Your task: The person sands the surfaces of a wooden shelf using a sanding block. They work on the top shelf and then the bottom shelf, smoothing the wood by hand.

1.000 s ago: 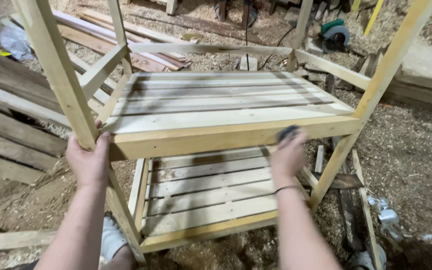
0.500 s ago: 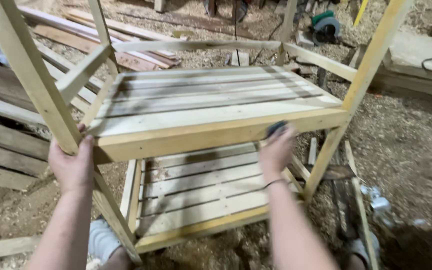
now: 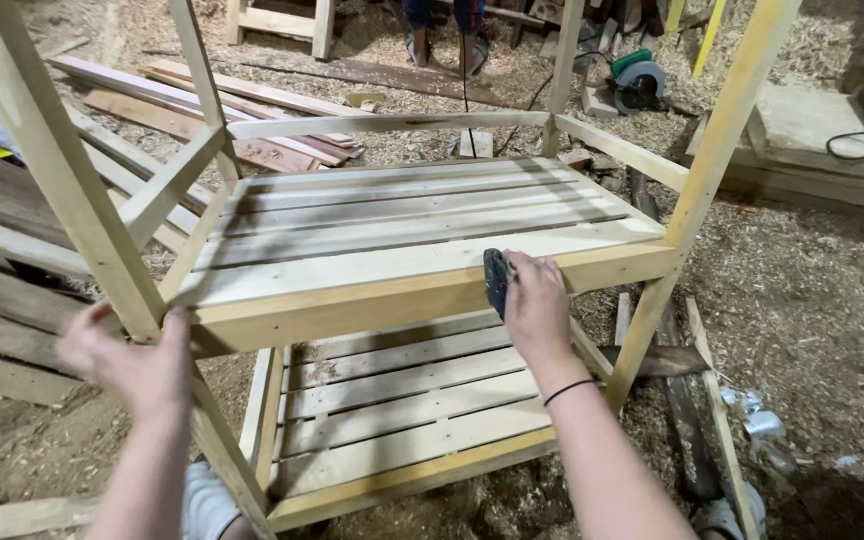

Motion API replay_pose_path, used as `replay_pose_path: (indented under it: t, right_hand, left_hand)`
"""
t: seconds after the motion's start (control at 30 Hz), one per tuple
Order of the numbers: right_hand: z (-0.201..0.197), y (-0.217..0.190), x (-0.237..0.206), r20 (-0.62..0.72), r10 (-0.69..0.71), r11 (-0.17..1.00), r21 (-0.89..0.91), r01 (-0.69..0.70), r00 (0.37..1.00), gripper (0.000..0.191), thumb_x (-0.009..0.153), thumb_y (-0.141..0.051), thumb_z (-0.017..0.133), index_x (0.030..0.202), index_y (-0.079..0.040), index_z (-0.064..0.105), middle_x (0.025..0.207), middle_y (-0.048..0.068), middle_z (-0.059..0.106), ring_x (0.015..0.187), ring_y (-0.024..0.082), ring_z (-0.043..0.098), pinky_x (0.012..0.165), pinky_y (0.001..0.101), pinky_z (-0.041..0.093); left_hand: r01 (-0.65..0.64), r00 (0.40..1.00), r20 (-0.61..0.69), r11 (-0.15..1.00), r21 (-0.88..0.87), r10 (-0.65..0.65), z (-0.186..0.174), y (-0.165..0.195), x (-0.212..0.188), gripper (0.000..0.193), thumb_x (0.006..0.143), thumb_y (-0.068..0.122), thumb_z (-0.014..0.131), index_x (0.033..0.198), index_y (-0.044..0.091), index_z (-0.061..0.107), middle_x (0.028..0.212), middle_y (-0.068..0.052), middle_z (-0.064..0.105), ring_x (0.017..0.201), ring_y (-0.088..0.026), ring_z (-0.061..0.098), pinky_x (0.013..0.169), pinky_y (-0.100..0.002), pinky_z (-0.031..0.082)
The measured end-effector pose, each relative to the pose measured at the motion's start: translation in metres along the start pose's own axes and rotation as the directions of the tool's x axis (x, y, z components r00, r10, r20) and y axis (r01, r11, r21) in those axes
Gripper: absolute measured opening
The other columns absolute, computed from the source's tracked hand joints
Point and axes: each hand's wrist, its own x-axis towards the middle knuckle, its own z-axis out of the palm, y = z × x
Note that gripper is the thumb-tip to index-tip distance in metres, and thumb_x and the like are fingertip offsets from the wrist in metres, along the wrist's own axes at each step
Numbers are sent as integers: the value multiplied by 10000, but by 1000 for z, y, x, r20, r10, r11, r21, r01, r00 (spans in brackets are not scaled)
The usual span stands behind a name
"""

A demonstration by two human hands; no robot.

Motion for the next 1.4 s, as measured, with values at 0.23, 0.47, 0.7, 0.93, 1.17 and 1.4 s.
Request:
replay_pose_path:
  t: [0.23,0.47,0.7,0.93,1.17,1.4]
  right_hand:
    - [-18,9,10,158,228,957,144,-251,961,237,964,-83,529,1157,-84,667,1015,194,704,1013,401,635,891,484,503]
    - [-19,7,22,287,357,891,181,-416,889,239,979,-119,526,1173,-96,665,1051,146,730,1043,335,679,932,440,528]
    - [-58,-3,39,-131,-47,933,-359,-3,990,358,955,-17,482,1234,-87,696,1266,113,718,1224,268,628,1099,472,414]
    - [-18,-66,17,58,-11,917,-397,33,998,337,926,-18,497,1197,-22,698,1213,161,721,1173,278,642,1047,376,502]
    - [-36,17,-8,457,238,963,-226,-147,857,281,1033,-125,470,1201,-157,692,1206,95,711,1078,247,673,974,431,530]
    - [-54,83,-22,150,70,960,-279,-25,986,295,982,-104,518,1248,-82,642,1299,134,667,1317,294,587,1168,487,407]
  left_hand:
    - [-700,551,611,714,-33,569,49,135,-33,549,815,412,774,1259,167,564,1405,-91,569,1386,-302,467,1179,-508,300]
    - [-804,113,964,592,-54,242,96,167,-9,1041,740,580,755,1579,241,239,1624,-66,272,1514,-277,208,1223,-430,204]
    - [-691,203,952,722,-26,229,108,146,-22,724,949,674,438,1551,292,313,1616,-64,313,1468,-265,324,1186,-503,264]
    - [-679,245,922,731,-58,301,106,144,-25,698,940,659,408,1519,268,392,1584,-77,368,1435,-285,367,1163,-506,290]
    - [-558,225,942,825,-86,250,101,151,-19,783,829,699,549,1463,246,479,1536,-66,459,1392,-297,446,1158,-456,369]
    - [-643,231,925,761,-88,302,99,162,-18,776,767,723,613,1350,214,564,1344,-96,526,1234,-350,495,1044,-512,420]
